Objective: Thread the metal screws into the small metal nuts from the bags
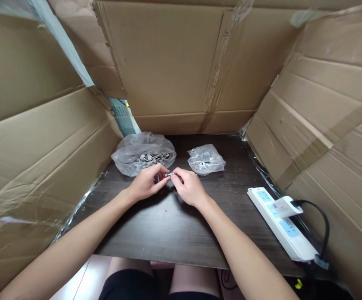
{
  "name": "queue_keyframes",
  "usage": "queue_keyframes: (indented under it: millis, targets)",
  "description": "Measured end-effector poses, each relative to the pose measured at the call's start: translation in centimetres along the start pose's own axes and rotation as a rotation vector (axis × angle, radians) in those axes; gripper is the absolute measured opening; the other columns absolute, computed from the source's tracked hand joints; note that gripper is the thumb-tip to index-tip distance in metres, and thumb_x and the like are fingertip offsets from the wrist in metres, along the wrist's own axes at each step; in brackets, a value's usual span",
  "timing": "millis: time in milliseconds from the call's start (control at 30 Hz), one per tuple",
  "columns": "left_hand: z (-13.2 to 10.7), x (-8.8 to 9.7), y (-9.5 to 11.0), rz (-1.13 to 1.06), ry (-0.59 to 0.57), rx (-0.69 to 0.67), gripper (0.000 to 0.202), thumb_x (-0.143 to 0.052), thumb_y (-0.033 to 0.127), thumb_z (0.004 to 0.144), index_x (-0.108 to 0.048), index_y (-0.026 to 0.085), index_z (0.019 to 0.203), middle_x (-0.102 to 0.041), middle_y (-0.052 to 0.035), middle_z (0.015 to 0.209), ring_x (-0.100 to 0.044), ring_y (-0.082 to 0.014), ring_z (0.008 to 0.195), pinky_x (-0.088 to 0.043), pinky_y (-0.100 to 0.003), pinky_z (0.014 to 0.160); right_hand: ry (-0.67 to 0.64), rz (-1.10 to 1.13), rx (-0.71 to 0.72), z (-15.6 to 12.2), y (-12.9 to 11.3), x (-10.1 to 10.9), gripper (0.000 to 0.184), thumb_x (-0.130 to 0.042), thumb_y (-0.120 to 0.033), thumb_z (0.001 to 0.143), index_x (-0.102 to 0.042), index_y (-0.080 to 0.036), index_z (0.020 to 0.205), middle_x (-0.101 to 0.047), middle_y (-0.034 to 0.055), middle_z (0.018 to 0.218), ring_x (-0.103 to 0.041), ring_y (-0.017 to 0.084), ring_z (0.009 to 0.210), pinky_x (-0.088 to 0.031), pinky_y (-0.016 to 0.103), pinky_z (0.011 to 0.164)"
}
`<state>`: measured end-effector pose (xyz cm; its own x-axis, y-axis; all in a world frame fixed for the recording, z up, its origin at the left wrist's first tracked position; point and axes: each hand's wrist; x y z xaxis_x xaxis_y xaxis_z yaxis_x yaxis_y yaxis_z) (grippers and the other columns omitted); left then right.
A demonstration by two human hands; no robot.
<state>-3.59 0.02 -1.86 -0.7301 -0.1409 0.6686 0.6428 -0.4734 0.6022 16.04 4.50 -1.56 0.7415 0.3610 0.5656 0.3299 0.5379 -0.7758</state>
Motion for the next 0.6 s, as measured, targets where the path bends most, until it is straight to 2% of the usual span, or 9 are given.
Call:
queue_keyframes:
  millis: [133,367,500,600]
  targets:
    - [-0.03,-0.06,-0.12,0.002,-0.014,-0.001,0.014,-0.062,0.031,0.095,-0.061,0.018,0.100,-0.067,-0.0018,0.082,-0.062,-0.0125,0.066,-0.048,-0.024,0.062,0.031,0.017,0.003,0.02,0.09,-0.13,0.018,-0.050,-0.031,0.096,-0.062,-0.020,0.089,-0.064,0.0015,0.075,-0.056,0.015,0.065,-0.040,0.027,0.063]
    - [0.00,-0.04,0.09,-0.016,-0.019,0.007,0.013,-0.062,0.030,0.095,-0.062,0.018,0.099,-0.067,-0.0010,0.082,-0.061,-0.0116,0.066,-0.047,-0.023,0.061,0.057,0.066,0.000,-0.03,0.00,-0.42,0.011,-0.055,-0.027,0.090,-0.061,-0.020,0.096,-0.063,0.0017,0.078,-0.058,0.015,0.065,-0.043,0.026,0.060]
    - [-0.04,-0.05,0.01,-0.009,-0.016,0.004,0.013,-0.063,0.029,0.094,-0.062,0.018,0.100,-0.067,-0.0010,0.082,-0.062,-0.0120,0.066,-0.047,-0.023,0.061,0.028,0.047,-0.005,0.02,-0.14,-0.23,0.015,-0.052,-0.031,0.094,-0.060,-0.020,0.090,-0.061,0.0006,0.073,-0.055,0.014,0.062,-0.041,0.026,0.060]
    - [-0.14,-0.13,-0.10,-0.001,-0.010,-0.012,0.013,-0.064,0.029,0.093,-0.061,0.018,0.100,-0.068,-0.0011,0.083,-0.063,-0.0126,0.068,-0.048,-0.023,0.063,0.006,-0.001,-0.010,0.07,-0.09,-0.13,0.029,-0.045,-0.036,0.100,-0.057,-0.020,0.078,-0.057,-0.0003,0.066,-0.051,0.014,0.059,-0.037,0.027,0.060]
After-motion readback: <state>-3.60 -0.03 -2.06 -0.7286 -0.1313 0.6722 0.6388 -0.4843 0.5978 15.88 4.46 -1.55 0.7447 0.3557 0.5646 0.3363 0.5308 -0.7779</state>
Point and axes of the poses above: each hand's wrist, its own z-axis towards the middle knuckle, its own x-axis out of the back of the hand, y = z × x
